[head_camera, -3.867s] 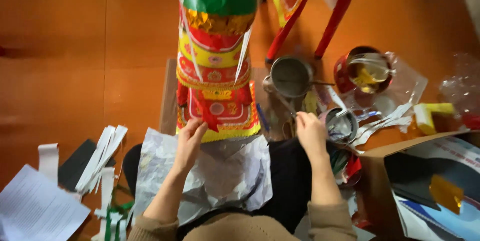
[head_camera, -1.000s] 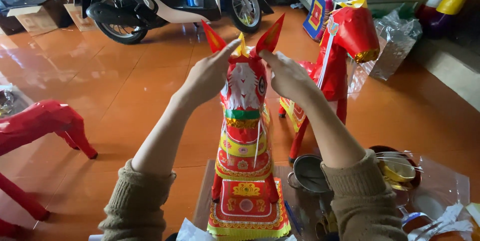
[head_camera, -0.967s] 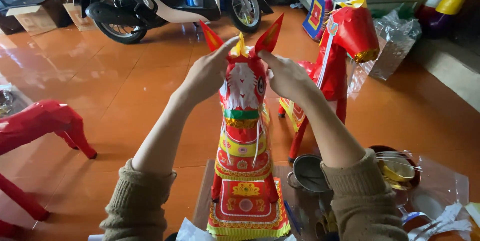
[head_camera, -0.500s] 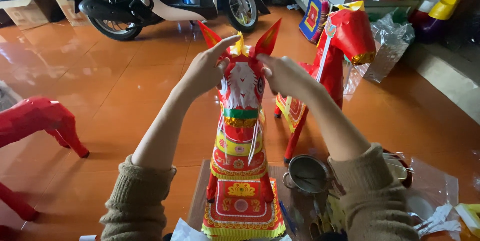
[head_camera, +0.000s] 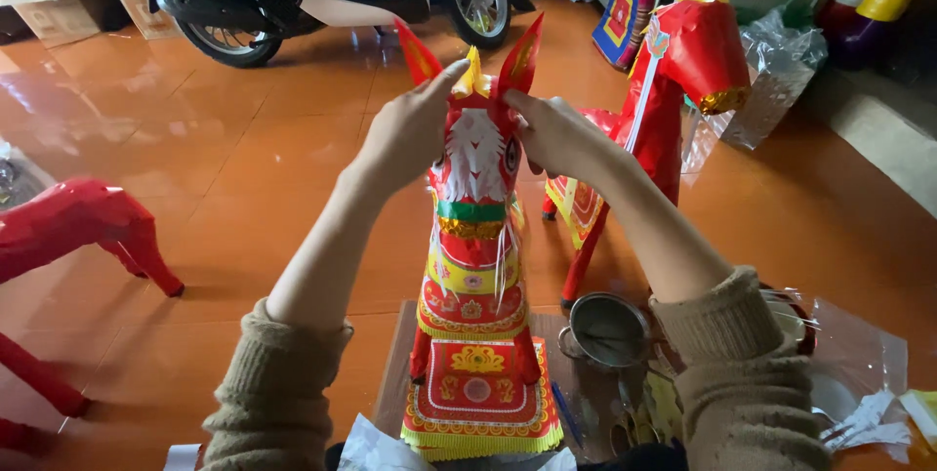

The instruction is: Decorating a traditional paper horse figure with paper flowers and other ornaments

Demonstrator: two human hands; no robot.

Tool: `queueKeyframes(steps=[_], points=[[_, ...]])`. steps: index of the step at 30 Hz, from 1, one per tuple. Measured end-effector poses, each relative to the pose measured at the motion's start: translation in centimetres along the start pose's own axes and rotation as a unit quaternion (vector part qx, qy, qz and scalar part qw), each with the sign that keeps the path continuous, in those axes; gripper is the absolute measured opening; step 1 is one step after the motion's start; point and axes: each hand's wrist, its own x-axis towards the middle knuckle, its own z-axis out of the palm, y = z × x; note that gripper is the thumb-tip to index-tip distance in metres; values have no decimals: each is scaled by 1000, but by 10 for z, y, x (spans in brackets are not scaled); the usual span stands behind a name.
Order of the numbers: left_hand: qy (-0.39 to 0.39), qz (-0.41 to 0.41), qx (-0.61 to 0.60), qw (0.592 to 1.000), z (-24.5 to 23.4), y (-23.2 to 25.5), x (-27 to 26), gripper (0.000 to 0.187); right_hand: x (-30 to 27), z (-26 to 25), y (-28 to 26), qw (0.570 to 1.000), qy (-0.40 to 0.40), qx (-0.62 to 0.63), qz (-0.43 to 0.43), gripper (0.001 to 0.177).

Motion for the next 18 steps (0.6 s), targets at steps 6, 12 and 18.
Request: queueKeyframes(steps=[6,12,18], points=[[17,-115,-187,976,-27,39,-9,67,-1,-4,-6,998,10,-59,-29,29],[41,-140,-199,969,-17,35,-4,73,-33,-25,-33,993,-12,-85,-78,49],[-32,-118,-305,944,-33,13,0,65,-24,-45,-48,992,-116,-4,46,28]])
